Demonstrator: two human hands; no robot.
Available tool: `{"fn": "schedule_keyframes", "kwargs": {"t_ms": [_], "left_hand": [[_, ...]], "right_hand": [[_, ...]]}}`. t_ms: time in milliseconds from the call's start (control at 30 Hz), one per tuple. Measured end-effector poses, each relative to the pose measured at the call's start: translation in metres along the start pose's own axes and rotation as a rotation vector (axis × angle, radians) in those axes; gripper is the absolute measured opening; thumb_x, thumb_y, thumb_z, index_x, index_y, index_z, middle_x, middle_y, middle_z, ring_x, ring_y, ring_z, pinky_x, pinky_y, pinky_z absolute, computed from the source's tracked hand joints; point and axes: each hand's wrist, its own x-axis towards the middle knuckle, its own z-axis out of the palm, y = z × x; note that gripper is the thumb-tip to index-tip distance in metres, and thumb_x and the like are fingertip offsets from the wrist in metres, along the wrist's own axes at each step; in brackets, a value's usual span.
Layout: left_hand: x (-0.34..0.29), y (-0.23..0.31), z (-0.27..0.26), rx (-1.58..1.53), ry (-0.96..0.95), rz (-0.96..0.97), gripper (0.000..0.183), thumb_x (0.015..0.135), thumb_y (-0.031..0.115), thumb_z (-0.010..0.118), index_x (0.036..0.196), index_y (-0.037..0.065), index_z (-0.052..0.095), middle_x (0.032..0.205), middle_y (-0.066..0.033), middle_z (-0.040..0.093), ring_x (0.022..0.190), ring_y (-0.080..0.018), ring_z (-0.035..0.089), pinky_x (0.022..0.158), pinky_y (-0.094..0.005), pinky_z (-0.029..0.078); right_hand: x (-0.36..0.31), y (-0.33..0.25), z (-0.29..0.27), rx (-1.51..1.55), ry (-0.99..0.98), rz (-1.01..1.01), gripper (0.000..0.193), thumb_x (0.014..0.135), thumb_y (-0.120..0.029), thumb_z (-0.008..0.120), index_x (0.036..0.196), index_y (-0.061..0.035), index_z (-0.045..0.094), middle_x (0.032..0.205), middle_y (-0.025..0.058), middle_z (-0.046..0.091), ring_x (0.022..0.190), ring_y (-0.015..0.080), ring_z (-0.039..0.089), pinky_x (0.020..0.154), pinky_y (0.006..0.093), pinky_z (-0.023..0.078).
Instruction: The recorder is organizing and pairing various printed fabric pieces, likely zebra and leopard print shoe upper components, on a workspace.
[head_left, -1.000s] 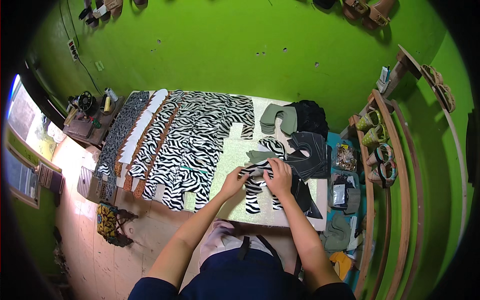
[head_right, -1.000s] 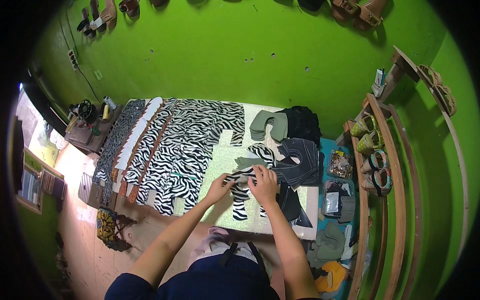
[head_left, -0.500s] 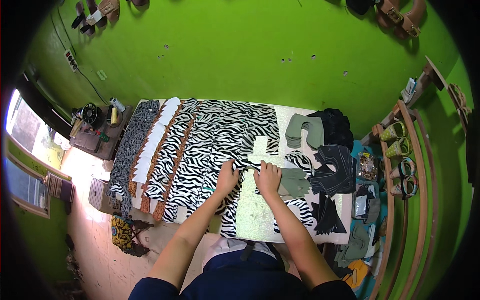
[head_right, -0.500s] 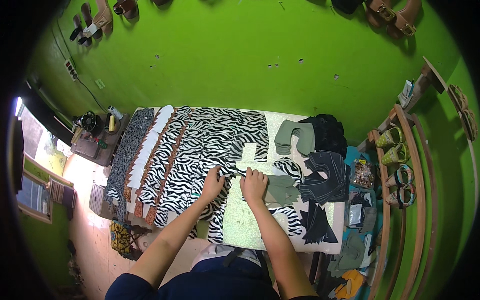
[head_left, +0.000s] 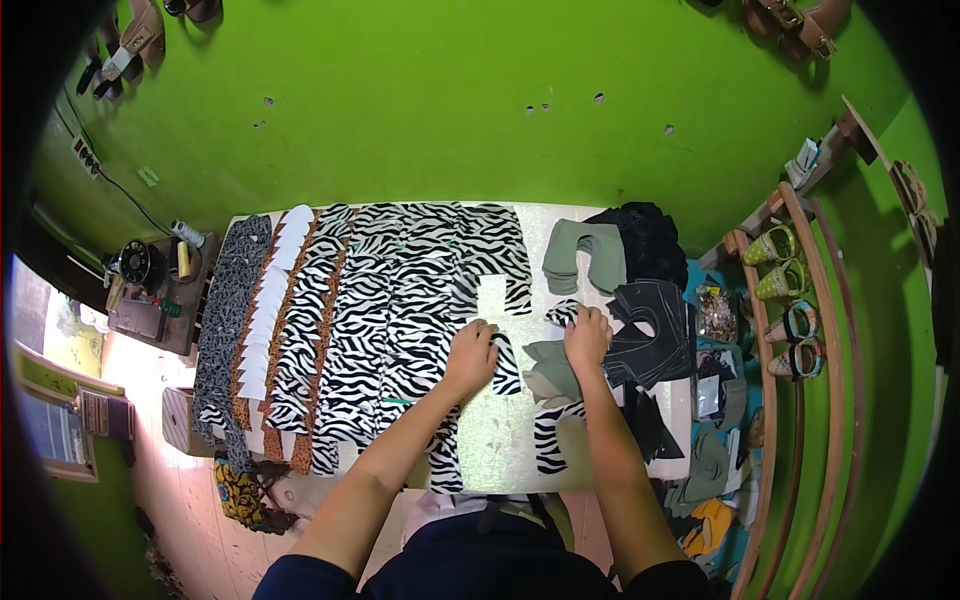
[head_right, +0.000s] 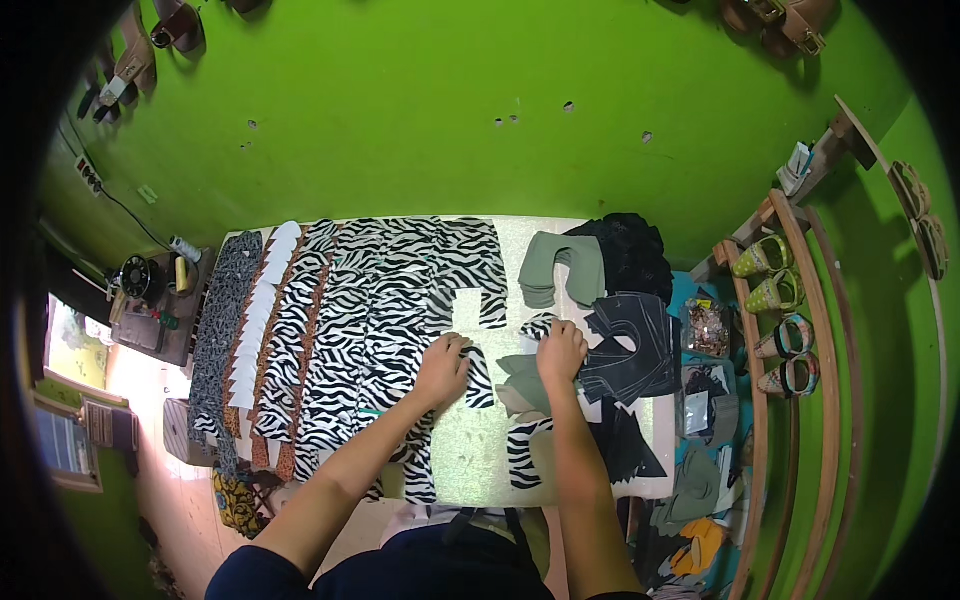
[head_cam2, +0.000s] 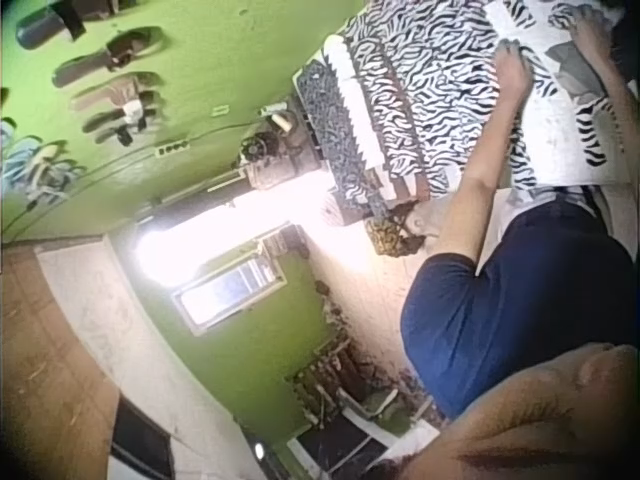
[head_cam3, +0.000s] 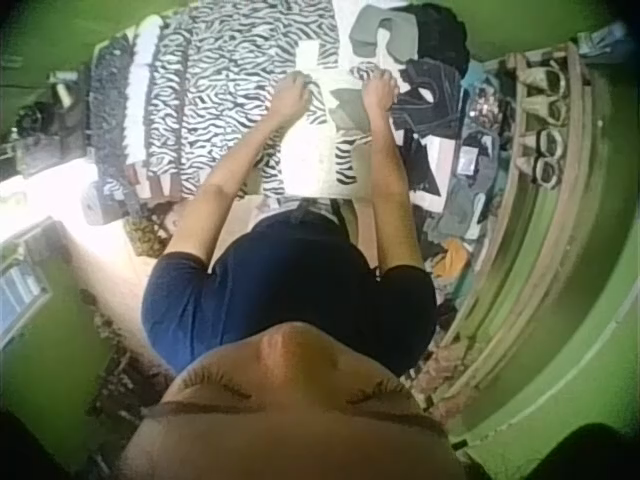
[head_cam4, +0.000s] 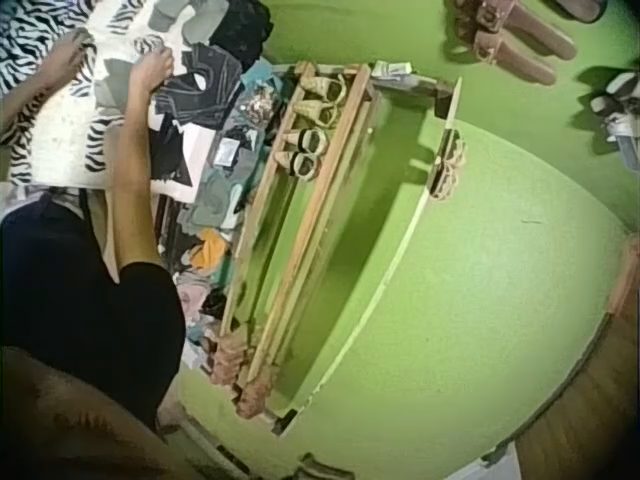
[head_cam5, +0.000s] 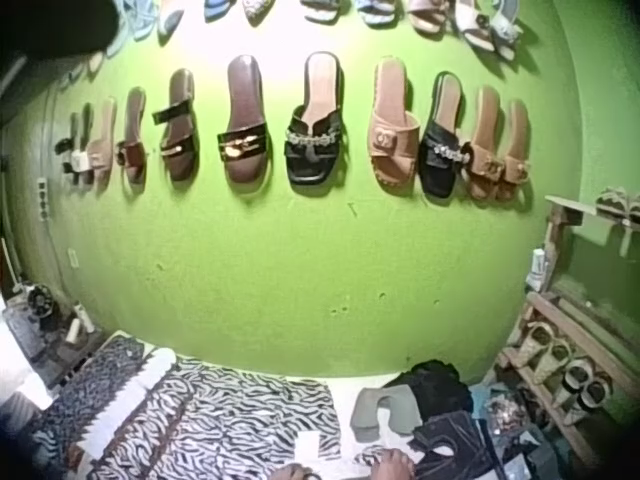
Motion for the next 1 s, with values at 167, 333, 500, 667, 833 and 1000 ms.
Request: {"fn": "schedule_keyframes", "kwargs": {"t_ms": [167, 333, 500, 667, 833, 1000], "left_hand": [[0.014, 0.017, 0.022, -0.045, 0.007, 0.017, 0.030, 0.077, 0.013, 0.056, 0.106, 0.005, 0.054, 0.106, -0.0151, 0.051, 0.095, -0.0315, 0.051, 0.083, -0.0409, 0.041], [0.025, 0.038, 0.034, -0.072, -0.001, 0.028, 0.031, 0.076, 0.012, 0.057, 0.106, 0.004, 0.054, 0.106, -0.0162, 0.051, 0.094, -0.0323, 0.053, 0.081, -0.0411, 0.043], [0.041, 0.059, 0.023, -0.191, -0.042, -0.004, 0.033, 0.079, 0.011, 0.056, 0.111, 0.003, 0.052, 0.110, -0.0159, 0.049, 0.095, -0.0338, 0.053, 0.081, -0.0392, 0.045], [0.055, 0.042, 0.009, -0.295, -0.068, -0.034, 0.021, 0.081, 0.012, 0.058, 0.098, 0.001, 0.057, 0.095, -0.0181, 0.057, 0.084, -0.0347, 0.057, 0.072, -0.0376, 0.046], [0.044, 0.012, -0.025, -0.279, -0.075, -0.137, 0.013, 0.081, 0.011, 0.059, 0.085, -0.001, 0.058, 0.079, -0.0177, 0.060, 0.072, -0.0338, 0.058, 0.065, -0.0376, 0.046], [0.024, -0.024, -0.045, -0.154, -0.093, -0.159, 0.013, 0.080, 0.010, 0.059, 0.085, -0.002, 0.058, 0.080, -0.0176, 0.060, 0.074, -0.0337, 0.058, 0.067, -0.0386, 0.046]], "right_hand": [[0.010, 0.024, -0.005, 0.014, -0.142, -0.036, 0.038, 0.073, -0.018, 0.067, 0.107, -0.0079, 0.056, 0.105, 0.0112, 0.052, 0.102, 0.0292, 0.049, 0.082, 0.0419, 0.041], [0.017, 0.031, -0.007, 0.120, -0.224, -0.092, 0.029, 0.073, -0.016, 0.067, 0.098, -0.0074, 0.055, 0.095, 0.0119, 0.056, 0.091, 0.0309, 0.054, 0.077, 0.0414, 0.042], [0.024, 0.026, -0.022, 0.500, -0.448, -0.234, 0.020, 0.081, -0.013, 0.059, 0.100, -0.0062, 0.055, 0.091, 0.0122, 0.062, 0.084, 0.0297, 0.059, 0.071, 0.0367, 0.046], [0.029, -0.004, -0.024, 0.697, -0.458, -0.521, 0.023, 0.084, -0.012, 0.056, 0.106, -0.0056, 0.056, 0.097, 0.0134, 0.061, 0.083, 0.0304, 0.059, 0.073, 0.0346, 0.047], [0.024, -0.036, -0.022, 0.815, -0.576, -0.316, 0.029, 0.084, -0.011, 0.055, 0.113, -0.0079, 0.052, 0.098, 0.0172, 0.061, 0.087, 0.0329, 0.059, 0.075, 0.0363, 0.047], [0.010, -0.060, 0.006, 0.642, -0.600, -0.319, 0.029, 0.080, -0.012, 0.063, 0.107, -0.0046, 0.056, 0.082, 0.0161, 0.062, 0.072, 0.0260, 0.060, 0.067, 0.0325, 0.047]]}}
